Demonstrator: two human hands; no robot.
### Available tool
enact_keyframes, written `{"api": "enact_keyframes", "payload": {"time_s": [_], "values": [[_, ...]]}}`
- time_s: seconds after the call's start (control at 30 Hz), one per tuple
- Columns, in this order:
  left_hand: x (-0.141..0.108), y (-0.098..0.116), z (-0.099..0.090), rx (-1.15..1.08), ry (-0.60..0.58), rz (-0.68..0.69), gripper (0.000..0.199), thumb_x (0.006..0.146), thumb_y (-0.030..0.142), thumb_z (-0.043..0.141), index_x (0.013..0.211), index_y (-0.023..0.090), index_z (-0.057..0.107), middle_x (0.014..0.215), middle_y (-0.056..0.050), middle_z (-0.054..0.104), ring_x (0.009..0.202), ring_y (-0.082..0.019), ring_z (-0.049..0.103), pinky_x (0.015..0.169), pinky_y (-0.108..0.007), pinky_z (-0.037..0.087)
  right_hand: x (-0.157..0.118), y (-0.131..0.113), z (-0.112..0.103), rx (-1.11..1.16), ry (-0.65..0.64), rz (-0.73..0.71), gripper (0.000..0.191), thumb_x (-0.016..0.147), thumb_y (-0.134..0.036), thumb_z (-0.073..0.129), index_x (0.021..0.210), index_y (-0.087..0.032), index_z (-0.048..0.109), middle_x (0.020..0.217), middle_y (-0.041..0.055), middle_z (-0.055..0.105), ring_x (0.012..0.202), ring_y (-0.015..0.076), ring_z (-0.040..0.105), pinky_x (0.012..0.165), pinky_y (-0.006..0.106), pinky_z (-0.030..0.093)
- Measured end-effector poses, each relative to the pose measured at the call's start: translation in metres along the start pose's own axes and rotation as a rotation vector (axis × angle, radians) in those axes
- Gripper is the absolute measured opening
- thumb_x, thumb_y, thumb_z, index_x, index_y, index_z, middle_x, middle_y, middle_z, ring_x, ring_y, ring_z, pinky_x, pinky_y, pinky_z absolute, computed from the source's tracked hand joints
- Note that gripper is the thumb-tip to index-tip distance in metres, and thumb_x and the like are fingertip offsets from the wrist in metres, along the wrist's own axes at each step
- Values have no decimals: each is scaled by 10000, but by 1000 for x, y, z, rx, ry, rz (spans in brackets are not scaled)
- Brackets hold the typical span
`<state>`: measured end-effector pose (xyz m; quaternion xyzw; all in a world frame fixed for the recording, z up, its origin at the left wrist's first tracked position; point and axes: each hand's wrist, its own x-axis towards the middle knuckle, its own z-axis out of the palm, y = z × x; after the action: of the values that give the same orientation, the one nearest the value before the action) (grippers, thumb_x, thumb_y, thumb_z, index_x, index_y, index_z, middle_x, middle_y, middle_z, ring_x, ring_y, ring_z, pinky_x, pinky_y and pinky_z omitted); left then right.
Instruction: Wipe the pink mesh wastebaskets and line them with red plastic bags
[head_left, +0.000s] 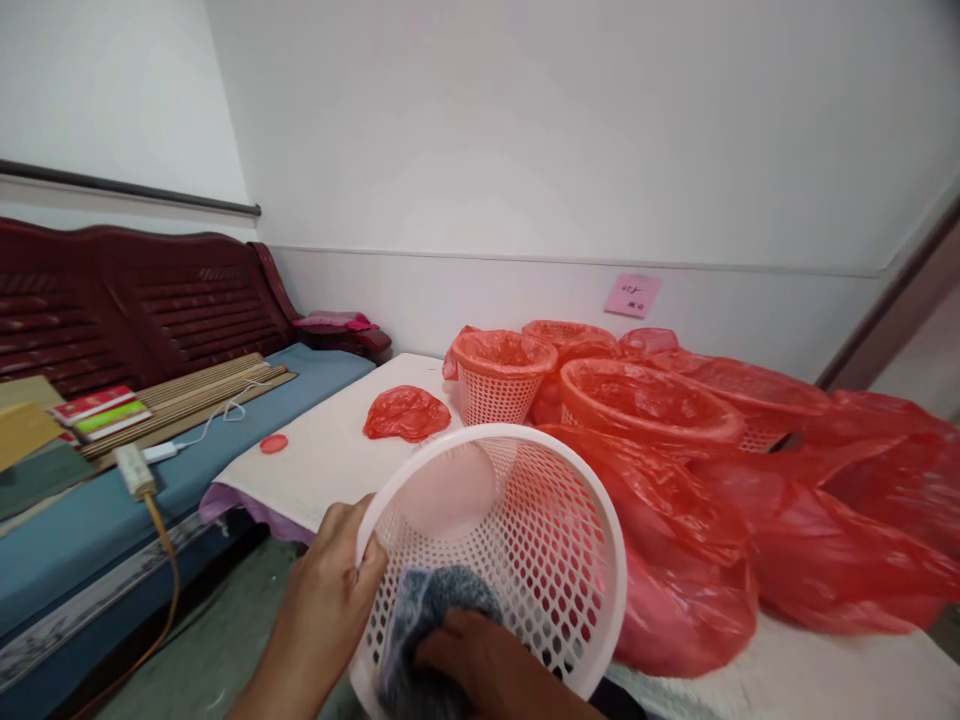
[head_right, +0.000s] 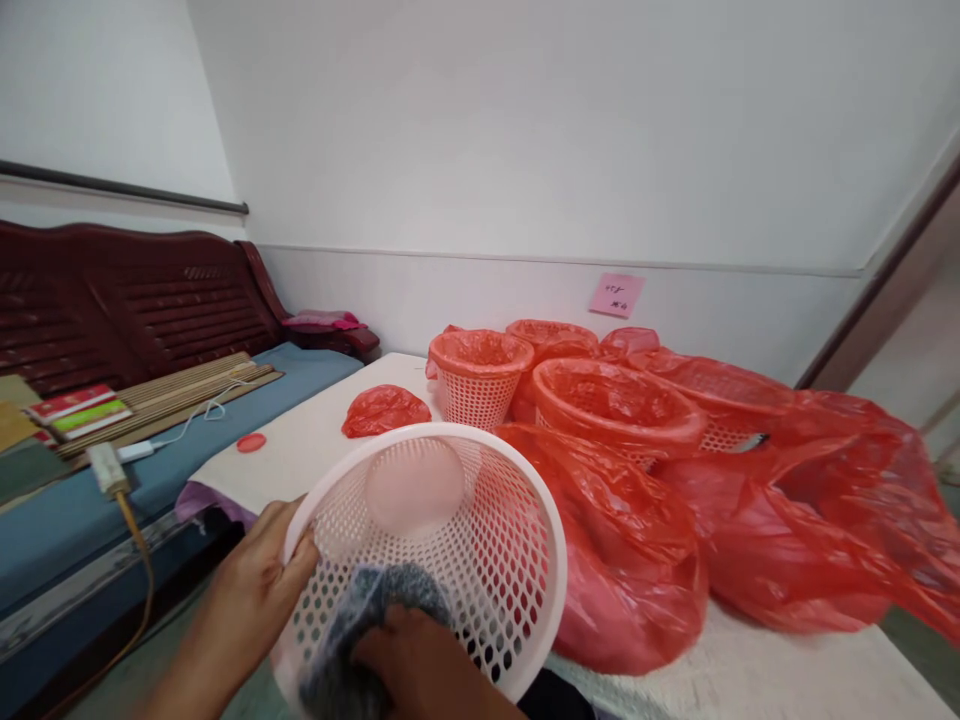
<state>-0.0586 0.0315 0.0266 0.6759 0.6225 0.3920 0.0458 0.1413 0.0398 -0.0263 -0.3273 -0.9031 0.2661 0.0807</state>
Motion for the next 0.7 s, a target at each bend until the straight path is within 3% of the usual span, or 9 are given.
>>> {"api": "enact_keyframes", "payload": {"time_s": [0.07,0.17,0.3,0.4,0.5,0.6,0.7], "values": [[6,0,-4,-23,-31,-35,322,908,293,375,1162,202,549,896,-13,514,858,-202,567,779,-351,441,-18,4,-8,-238,-114,58,194,850,-232,561,1000,-235,684,990,91,684,887,252,641,760,349,490],[13,6,-7,-40,-79,-45,317,898,291,369,1134,190,555,907,-21,515,869,-212,561,798,-367,437,-36,17,-12,-515,-104,150,174,891,-238,523,931,-218,691,977,133,686,935,332,637,781,471,498],[24,13,-6,-17,-114,-39,346,893,280,359,1172,193,544,982,-44,544,947,-232,576,879,-396,436,-42,28,1,-614,-11,70,176,905,-245,505,1005,-262,649,936,96,681,849,314,651,731,494,522],[35,13,-5,-2,-121,-68,346,883,279,373,1166,207,557,1017,-52,568,980,-244,589,913,-412,433,-38,31,15,-670,115,32,215,891,-222,509,1072,-236,625,890,101,677,802,306,639,712,490,522],[40,7,-1,-73,-100,-89,334,891,322,387,1147,210,573,1021,-56,582,996,-248,582,913,-413,436,-30,34,23,-684,155,21,184,879,-210,527,1035,-210,626,851,93,674,765,288,627,691,454,521],[26,-1,13,-207,-37,-118,369,883,425,446,1130,184,577,1035,-73,589,1041,-261,564,938,-427,430,-21,31,22,-647,163,28,195,889,-210,510,1056,-224,609,864,79,670,770,279,627,682,434,518],[-12,-8,42,-351,-14,-293,457,805,520,549,1067,148,590,997,-96,642,998,-289,604,920,-452,464,-7,22,17,-531,229,24,393,800,-296,633,1176,-214,556,964,103,657,832,304,617,692,439,507]]}}
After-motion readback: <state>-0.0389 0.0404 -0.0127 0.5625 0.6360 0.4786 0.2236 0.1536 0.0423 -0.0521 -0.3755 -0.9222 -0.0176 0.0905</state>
